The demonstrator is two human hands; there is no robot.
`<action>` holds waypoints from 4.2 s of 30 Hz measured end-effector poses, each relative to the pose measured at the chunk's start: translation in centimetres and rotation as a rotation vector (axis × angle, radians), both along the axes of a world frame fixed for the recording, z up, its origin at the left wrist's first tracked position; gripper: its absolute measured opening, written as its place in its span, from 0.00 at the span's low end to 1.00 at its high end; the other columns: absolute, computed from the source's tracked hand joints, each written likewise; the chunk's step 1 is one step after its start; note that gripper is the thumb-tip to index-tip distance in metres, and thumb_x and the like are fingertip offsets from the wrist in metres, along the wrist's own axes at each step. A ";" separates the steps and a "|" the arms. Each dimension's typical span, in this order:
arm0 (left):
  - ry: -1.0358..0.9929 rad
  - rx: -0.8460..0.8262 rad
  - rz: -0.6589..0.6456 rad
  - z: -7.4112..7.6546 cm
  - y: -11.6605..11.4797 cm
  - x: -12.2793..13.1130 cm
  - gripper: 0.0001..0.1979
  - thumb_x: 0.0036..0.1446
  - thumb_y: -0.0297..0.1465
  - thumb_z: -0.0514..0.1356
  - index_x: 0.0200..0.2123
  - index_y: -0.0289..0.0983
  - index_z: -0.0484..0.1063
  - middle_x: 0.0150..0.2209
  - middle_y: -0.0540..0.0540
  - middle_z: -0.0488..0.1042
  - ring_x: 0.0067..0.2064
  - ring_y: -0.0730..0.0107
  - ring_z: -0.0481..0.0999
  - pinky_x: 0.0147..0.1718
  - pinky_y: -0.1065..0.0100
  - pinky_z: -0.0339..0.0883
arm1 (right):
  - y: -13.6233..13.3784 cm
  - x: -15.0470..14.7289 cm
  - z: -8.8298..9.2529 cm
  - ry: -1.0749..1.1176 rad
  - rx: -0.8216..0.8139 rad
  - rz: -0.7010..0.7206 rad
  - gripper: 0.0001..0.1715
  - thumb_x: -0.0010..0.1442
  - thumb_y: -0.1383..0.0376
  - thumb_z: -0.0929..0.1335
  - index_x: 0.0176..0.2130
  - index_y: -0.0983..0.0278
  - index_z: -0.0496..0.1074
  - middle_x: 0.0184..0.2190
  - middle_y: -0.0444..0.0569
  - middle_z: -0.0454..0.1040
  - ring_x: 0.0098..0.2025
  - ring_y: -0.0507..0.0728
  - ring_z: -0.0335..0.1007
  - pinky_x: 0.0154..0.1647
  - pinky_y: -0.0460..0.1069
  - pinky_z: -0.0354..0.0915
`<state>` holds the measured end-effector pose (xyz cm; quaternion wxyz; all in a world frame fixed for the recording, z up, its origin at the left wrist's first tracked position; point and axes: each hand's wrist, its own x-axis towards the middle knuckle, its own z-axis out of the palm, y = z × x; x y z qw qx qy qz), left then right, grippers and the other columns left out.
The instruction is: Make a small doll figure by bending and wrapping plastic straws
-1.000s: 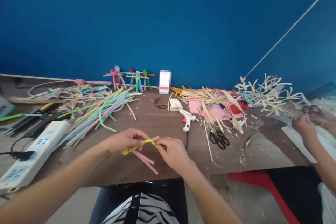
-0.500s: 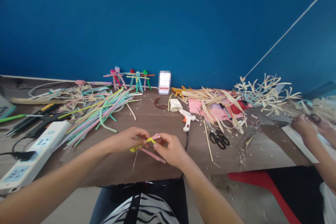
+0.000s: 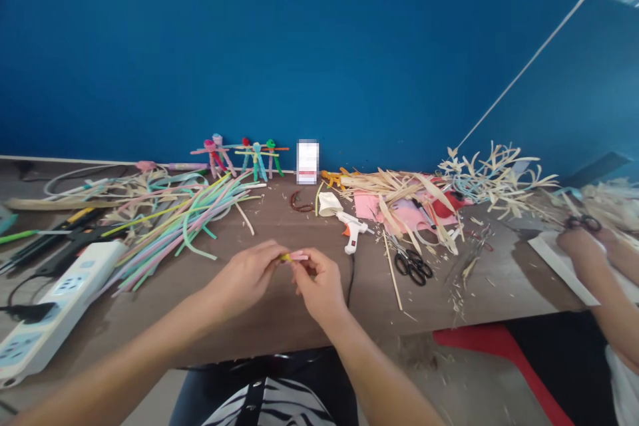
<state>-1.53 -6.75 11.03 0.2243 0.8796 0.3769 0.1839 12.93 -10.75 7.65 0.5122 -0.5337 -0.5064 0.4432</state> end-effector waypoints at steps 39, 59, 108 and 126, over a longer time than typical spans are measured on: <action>0.051 0.127 -0.060 -0.5 -0.9 0.0 0.14 0.57 0.24 0.45 0.38 0.36 0.70 0.44 0.41 0.70 0.40 0.66 0.69 0.39 0.64 0.63 | 0.0 1.8 0.7 0.327 -0.112 0.204 0.09 0.51 0.63 0.67 0.25 0.65 0.66 0.24 0.42 0.70 0.30 0.49 0.64 0.35 0.44 0.59; 0.078 0.007 0.044 -0.4 -1.2 0.2 0.12 0.57 0.26 0.43 0.34 0.37 0.65 0.31 0.47 0.71 0.34 0.66 0.70 0.31 0.69 0.60 | -1.5 0.9 0.5 -0.485 0.297 -0.215 0.03 0.52 0.67 0.65 0.31 0.63 0.69 0.28 0.46 0.70 0.31 0.53 0.63 0.35 0.48 0.60; -0.215 -0.191 -0.104 0.6 -1.9 -0.3 0.16 0.52 0.21 0.47 0.37 0.37 0.72 0.34 0.47 0.75 0.41 0.68 0.72 0.46 0.66 0.61 | -2.3 1.0 1.8 -0.657 0.544 -0.102 0.05 0.53 0.72 0.63 0.31 0.63 0.67 0.28 0.48 0.67 0.34 0.54 0.63 0.36 0.51 0.60; -0.179 -0.250 -0.125 2.4 -2.3 -0.4 0.15 0.52 0.22 0.47 0.34 0.37 0.72 0.30 0.49 0.74 0.33 0.72 0.71 0.36 0.73 0.60 | -2.6 1.9 3.6 -0.804 0.570 0.103 0.05 0.55 0.72 0.62 0.28 0.64 0.65 0.27 0.48 0.67 0.33 0.54 0.61 0.35 0.51 0.58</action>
